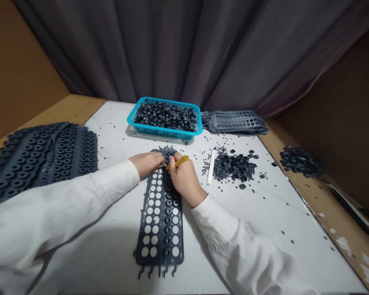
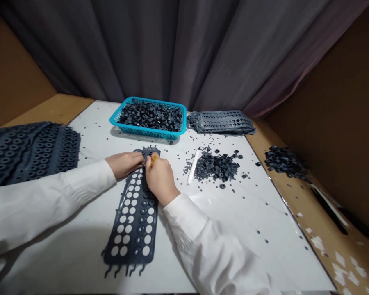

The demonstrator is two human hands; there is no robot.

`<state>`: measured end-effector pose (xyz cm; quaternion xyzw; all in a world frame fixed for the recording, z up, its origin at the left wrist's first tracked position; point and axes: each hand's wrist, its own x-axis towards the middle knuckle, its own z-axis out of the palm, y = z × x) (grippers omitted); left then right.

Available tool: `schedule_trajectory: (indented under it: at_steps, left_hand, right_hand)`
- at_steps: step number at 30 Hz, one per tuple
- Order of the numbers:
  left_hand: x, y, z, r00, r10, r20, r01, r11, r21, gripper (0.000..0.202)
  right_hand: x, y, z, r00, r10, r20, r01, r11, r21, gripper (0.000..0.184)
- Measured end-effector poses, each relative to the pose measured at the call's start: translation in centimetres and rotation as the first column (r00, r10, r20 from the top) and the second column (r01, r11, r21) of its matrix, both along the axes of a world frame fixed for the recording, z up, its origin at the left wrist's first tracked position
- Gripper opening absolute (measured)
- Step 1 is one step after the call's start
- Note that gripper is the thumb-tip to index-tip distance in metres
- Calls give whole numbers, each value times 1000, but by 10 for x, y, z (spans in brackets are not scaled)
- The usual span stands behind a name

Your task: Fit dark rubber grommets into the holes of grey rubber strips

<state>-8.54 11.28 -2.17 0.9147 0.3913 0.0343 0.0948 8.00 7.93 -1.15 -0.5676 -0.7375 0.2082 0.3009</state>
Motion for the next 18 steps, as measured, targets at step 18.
schedule_trajectory:
  at_steps: [18]
  left_hand:
    - [-11, 2, 2, 914, 179, 365, -128, 979, -161, 29]
  right_hand:
    - [6, 7, -17, 926, 41, -374, -70, 995, -65, 28]
